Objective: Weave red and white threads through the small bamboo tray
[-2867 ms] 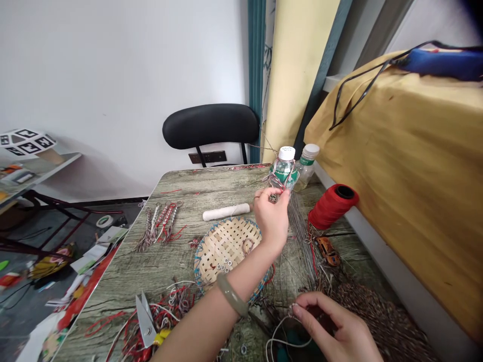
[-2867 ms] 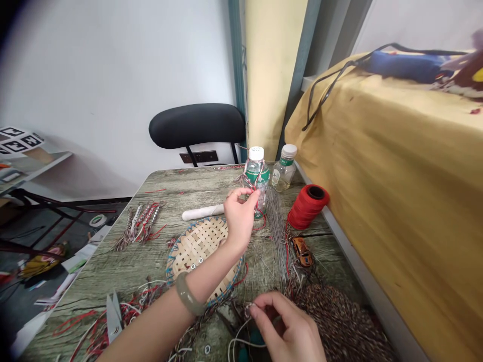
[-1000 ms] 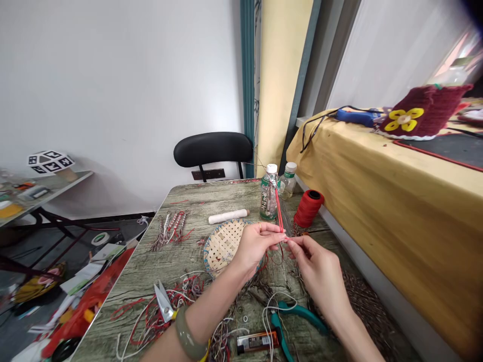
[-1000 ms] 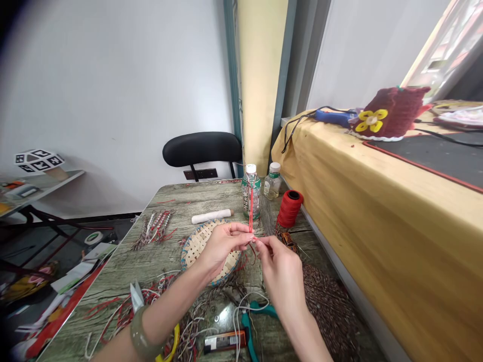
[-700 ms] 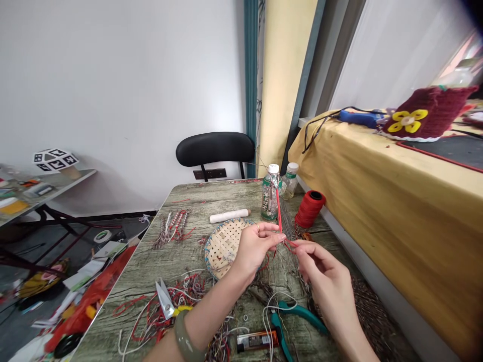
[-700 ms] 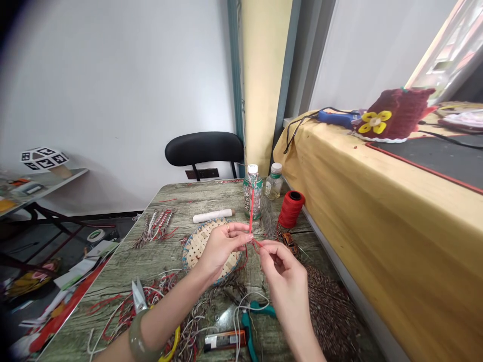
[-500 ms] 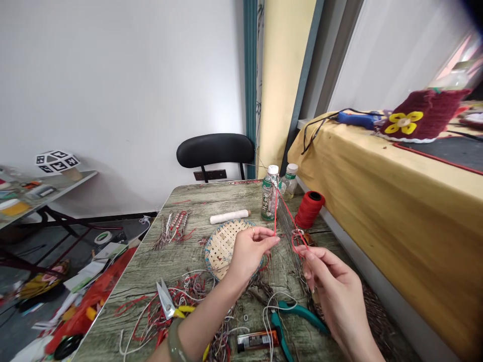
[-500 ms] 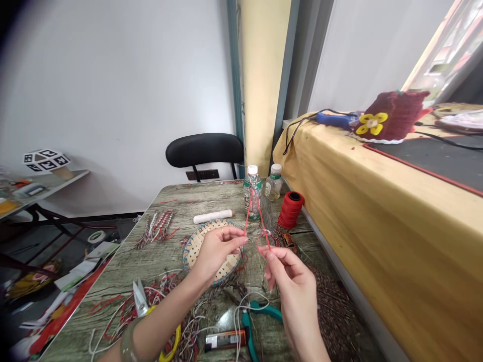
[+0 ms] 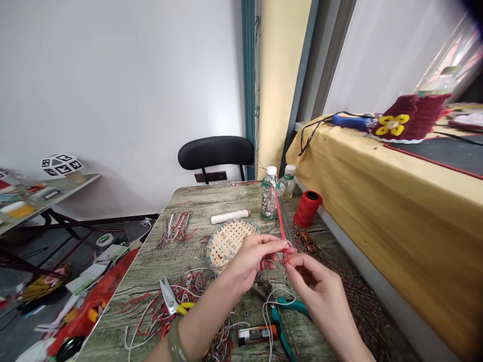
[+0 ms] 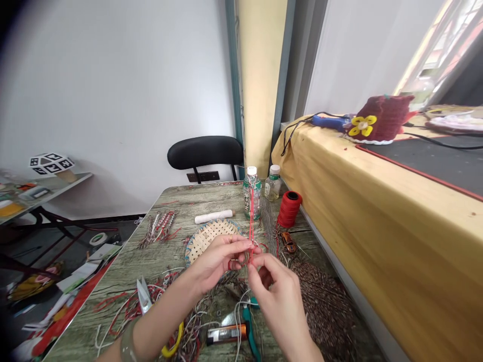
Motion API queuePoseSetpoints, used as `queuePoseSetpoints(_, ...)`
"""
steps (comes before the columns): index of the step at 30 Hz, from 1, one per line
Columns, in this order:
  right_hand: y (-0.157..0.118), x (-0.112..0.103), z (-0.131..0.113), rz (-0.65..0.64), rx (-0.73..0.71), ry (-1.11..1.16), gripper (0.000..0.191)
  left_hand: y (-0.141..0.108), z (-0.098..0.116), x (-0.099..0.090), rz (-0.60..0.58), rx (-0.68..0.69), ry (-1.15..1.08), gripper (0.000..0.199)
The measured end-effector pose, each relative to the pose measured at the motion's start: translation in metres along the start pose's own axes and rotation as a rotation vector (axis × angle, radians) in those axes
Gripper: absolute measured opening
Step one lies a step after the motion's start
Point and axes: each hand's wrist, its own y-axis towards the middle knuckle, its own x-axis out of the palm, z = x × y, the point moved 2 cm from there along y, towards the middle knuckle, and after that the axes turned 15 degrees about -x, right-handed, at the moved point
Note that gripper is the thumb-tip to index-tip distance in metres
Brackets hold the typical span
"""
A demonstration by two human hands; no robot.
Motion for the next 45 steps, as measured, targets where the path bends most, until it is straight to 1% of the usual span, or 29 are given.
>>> queuePoseSetpoints(2,0.000,0.003,-0.001,-0.127,0.050,0.034,0.022,0.001,0.002,0.001,-0.038,-0.007,-0.018,0.015)
queuePoseSetpoints(3,-0.001,0.005,-0.002,-0.185,0.067,0.059,0.025,0.001,0.003,0.001,-0.033,-0.002,-0.036,0.015)
queuePoseSetpoints(5,-0.004,0.005,-0.003,-0.268,0.079,0.100,0.029,0.002,0.004,0.000,0.003,0.017,-0.041,0.016)
queuePoseSetpoints(7,-0.009,0.002,-0.003,-0.336,0.101,0.115,0.032,0.003,0.004,-0.002,0.049,0.053,0.000,0.017)
queuePoseSetpoints(10,-0.020,-0.008,-0.005,-0.486,0.155,0.135,0.038,0.003,0.005,-0.004,0.127,0.144,0.065,0.018)
queuePoseSetpoints(12,-0.025,-0.015,-0.004,-0.582,0.147,0.108,0.041,0.003,0.006,-0.005,0.171,0.196,0.092,0.017)
queuePoseSetpoints(13,-0.026,-0.019,-0.003,-0.574,0.133,0.066,0.039,0.003,0.006,-0.004,0.183,0.213,0.109,0.017)
queuePoseSetpoints(14,-0.024,-0.023,0.000,-0.509,0.129,0.014,0.035,0.003,0.007,-0.004,0.184,0.228,0.121,0.016)
queuePoseSetpoints(15,-0.020,-0.026,0.002,-0.401,0.146,-0.021,0.031,0.003,0.007,-0.002,0.176,0.243,0.126,0.016)
queuePoseSetpoints(16,-0.016,-0.028,0.006,-0.266,0.181,-0.015,0.031,0.003,0.008,-0.001,0.161,0.261,0.125,0.015)
queuePoseSetpoints(17,-0.010,-0.028,0.008,-0.126,0.222,0.043,0.035,0.003,0.008,0.001,0.143,0.281,0.118,0.014)
queuePoseSetpoints(18,-0.003,-0.026,0.011,-0.012,0.261,0.149,0.040,0.003,0.008,0.002,0.130,0.304,0.108,0.013)
queuePoseSetpoints(19,0.003,-0.021,0.012,0.059,0.293,0.289,0.043,0.004,0.008,0.003,0.122,0.325,0.097,0.012)
queuePoseSetpoints(20,0.010,-0.015,0.013,0.088,0.315,0.437,0.045,0.004,0.007,0.003,0.122,0.340,0.088,0.011)
queuePoseSetpoints(22,0.020,-0.002,0.013,0.102,0.353,0.665,0.044,0.006,0.006,0.003,0.133,0.352,0.077,0.010)
queuePoseSetpoints(24,0.025,0.007,0.014,0.121,0.409,0.769,0.043,0.006,0.004,0.003,0.139,0.349,0.073,0.008)
queuePoseSetpoints(26,0.024,0.013,0.016,0.152,0.448,0.799,0.045,0.007,0.003,0.003,0.126,0.343,0.063,0.008)
queuePoseSetpoints(28,0.021,0.014,0.018,0.135,0.475,0.810,0.044,0.009,0.003,0.004,0.110,0.345,0.041,0.009)
queuePoseSetpoints(31,0.016,0.012,0.019,0.087,0.480,0.813,0.036,0.015,0.007,0.004,0.111,0.346,-0.006,0.011)
queuePoseSetpoints(33,0.015,0.010,0.017,0.078,0.468,0.799,0.034,0.021,0.011,0.004,0.129,0.338,-0.024,0.015)
queuePoseSetpoints(35,0.014,0.007,0.014,0.074,0.467,0.788,0.034,0.025,0.016,0.003,0.146,0.355,0.013,0.017)
queuePoseSetpoints(37,0.014,0.004,0.011,0.069,0.467,0.777,0.034,0.026,0.022,0.002,0.181,0.439,0.155,0.011)
queuePoseSetpoints(38,0.015,0.002,0.009,0.068,0.463,0.770,0.034,0.025,0.026,0.001,0.213,0.501,0.275,0.009)
queuePoseSetpoints(42,0.018,-0.006,0.004,0.071,0.438,0.737,0.030,0.018,0.039,0.000,0.407,0.742,0.845,0.024)
queuePoseSetpoints(43,0.020,-0.008,0.003,0.072,0.426,0.739,0.030,0.017,0.042,0.000,0.423,0.794,0.941,0.024)
queuePoseSetpoints(44,0.021,-0.011,0.002,0.074,0.411,0.751,0.029,0.017,0.045,0.001,0.402,0.847,0.998,0.022)
queuePoseSetpoints(45,0.023,-0.014,0.001,0.078,0.393,0.775,0.028,0.018,0.048,0.001,0.346,0.891,1.021,0.021)
